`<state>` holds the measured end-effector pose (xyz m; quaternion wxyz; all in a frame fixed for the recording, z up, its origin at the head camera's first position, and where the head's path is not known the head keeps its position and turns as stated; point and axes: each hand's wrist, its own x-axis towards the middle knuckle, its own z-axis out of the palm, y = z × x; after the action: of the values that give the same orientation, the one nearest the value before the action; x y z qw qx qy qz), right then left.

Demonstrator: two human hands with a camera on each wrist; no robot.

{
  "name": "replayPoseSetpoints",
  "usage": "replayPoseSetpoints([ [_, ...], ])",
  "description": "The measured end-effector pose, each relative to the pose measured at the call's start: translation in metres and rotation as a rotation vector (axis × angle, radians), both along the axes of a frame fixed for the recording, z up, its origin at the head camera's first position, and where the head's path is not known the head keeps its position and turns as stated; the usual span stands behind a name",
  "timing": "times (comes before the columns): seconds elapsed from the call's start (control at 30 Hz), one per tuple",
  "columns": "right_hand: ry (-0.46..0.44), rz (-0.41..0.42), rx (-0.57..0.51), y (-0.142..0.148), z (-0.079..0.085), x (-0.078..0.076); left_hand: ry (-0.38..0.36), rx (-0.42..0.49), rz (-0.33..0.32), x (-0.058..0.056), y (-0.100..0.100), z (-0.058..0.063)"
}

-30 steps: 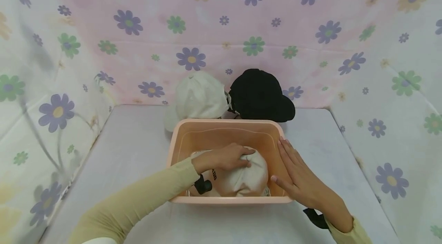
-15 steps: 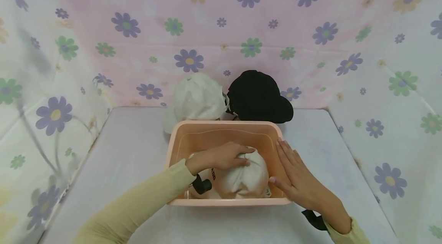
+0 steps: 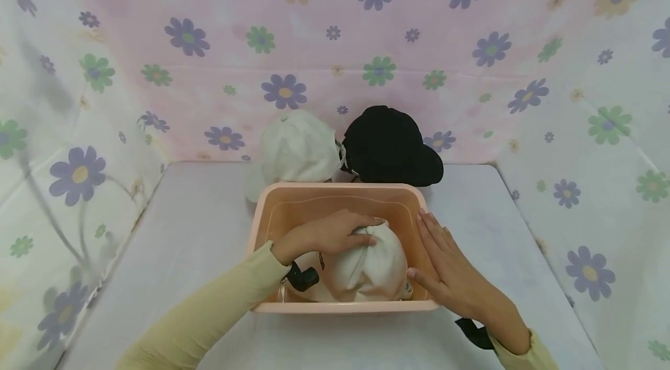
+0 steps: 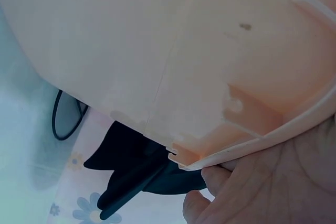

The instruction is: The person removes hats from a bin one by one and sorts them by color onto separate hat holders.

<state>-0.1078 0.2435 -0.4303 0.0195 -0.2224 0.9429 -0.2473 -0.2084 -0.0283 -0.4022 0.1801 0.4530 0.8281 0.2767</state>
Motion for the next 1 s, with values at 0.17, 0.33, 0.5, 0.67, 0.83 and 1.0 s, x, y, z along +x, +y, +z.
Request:
replayPoseSetpoints([
  [0.17,0.004,0.006,-0.012,0.0,0.0,0.0,-0.008,0.061,-0.014,-0.001,-0.004,0.006],
  [0.33,0.026,0.022,-0.009,0.001,-0.001,-0.002,0.008,0.075,-0.027,-0.003,-0.009,0.011],
  [0.5,0.023,0.018,-0.004,0.001,-0.001,-0.001,0.049,0.089,-0.06,-0.005,-0.013,0.016],
  [0.67,0.017,0.013,-0.007,0.002,-0.001,-0.001,0.036,0.124,-0.075,-0.005,-0.014,0.021],
  [0.83,0.026,0.018,-0.012,0.002,-0.001,-0.001,0.048,0.154,-0.048,-0.003,-0.018,0.029],
  [1.0,0.012,0.013,-0.028,0.003,-0.001,-0.002,0.033,0.218,0.019,0.001,-0.029,0.042],
])
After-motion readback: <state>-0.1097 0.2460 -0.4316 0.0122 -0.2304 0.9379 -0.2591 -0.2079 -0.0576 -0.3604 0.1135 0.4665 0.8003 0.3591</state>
